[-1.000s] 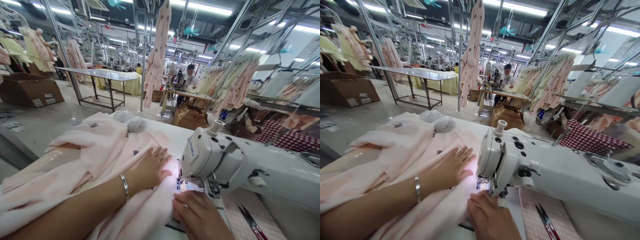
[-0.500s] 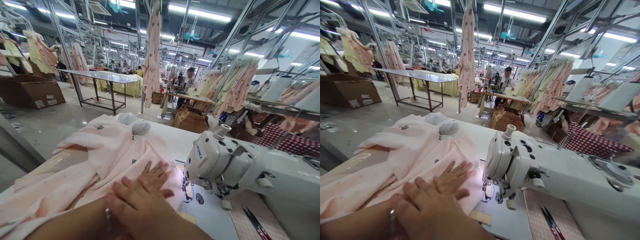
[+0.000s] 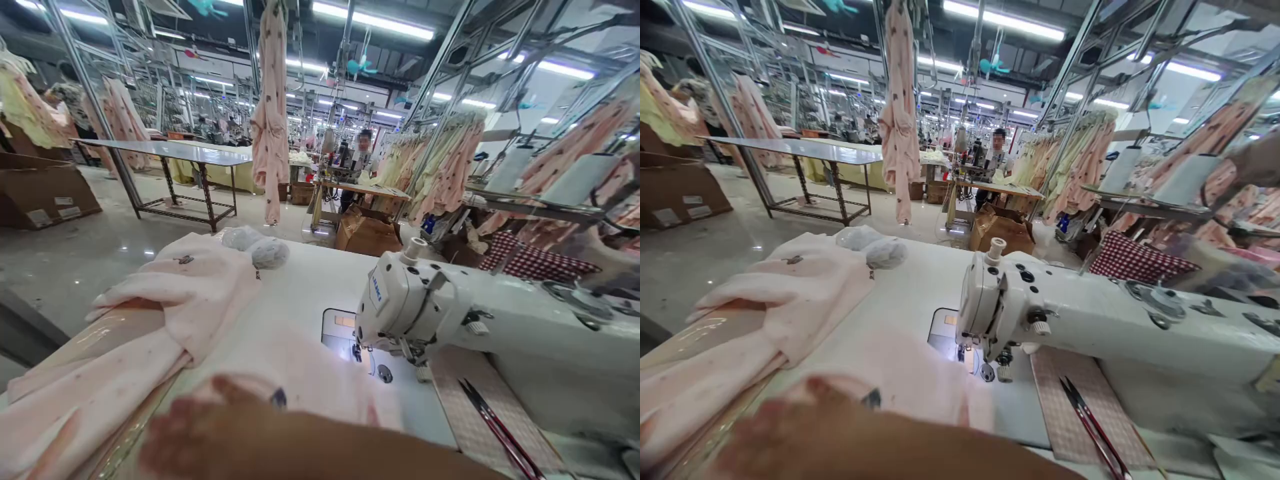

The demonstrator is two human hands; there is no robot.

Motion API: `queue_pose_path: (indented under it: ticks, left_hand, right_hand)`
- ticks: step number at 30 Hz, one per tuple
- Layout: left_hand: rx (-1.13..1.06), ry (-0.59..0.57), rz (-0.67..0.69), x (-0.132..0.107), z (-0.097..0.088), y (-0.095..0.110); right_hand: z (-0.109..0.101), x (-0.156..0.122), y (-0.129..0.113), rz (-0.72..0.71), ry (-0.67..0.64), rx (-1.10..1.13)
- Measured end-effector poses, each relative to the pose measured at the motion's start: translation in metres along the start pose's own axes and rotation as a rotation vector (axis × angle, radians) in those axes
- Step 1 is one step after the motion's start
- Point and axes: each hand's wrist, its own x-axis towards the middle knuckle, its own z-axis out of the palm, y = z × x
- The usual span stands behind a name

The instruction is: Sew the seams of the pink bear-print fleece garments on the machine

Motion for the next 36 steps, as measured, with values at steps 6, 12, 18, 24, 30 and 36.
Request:
queue_pose_path:
  ticks: [6, 12, 18, 24, 30, 36]
  left_hand:
    - [0.017, -0.062, -0.103, -0.03, -0.037, -0.02]
    - [0.141, -0.267, 0.045, -0.06, -0.084, -0.08]
    - [-0.086, -0.229, -0.09, -0.003, -0.076, -0.009]
    - [0.09, -0.118, 0.054, 0.033, -0.029, 0.024]
    - [0.111, 0.006, 0.281, 0.019, -0.026, 0.01]
    - [-0.039, -0.106, 0.264, 0.016, -0.024, 0.011]
  right_hand:
    - [-0.025, -0.024, 0.057, 0.684, 0.213, -0.025]
    - [-0.021, -0.159, -0.015, 0.364, 0.068, -0.171]
    - [-0.041, -0.223, -0.014, 0.618, 0.25, -0.248]
    - [-0.04, -0.197, 0.001, 0.797, 0.105, -0.097]
    - [-0.029, -0.203, 0.008, 0.865, 0.102, -0.146]
    - [-0.031, -0.201, 0.014, 0.933, 0.096, -0.257]
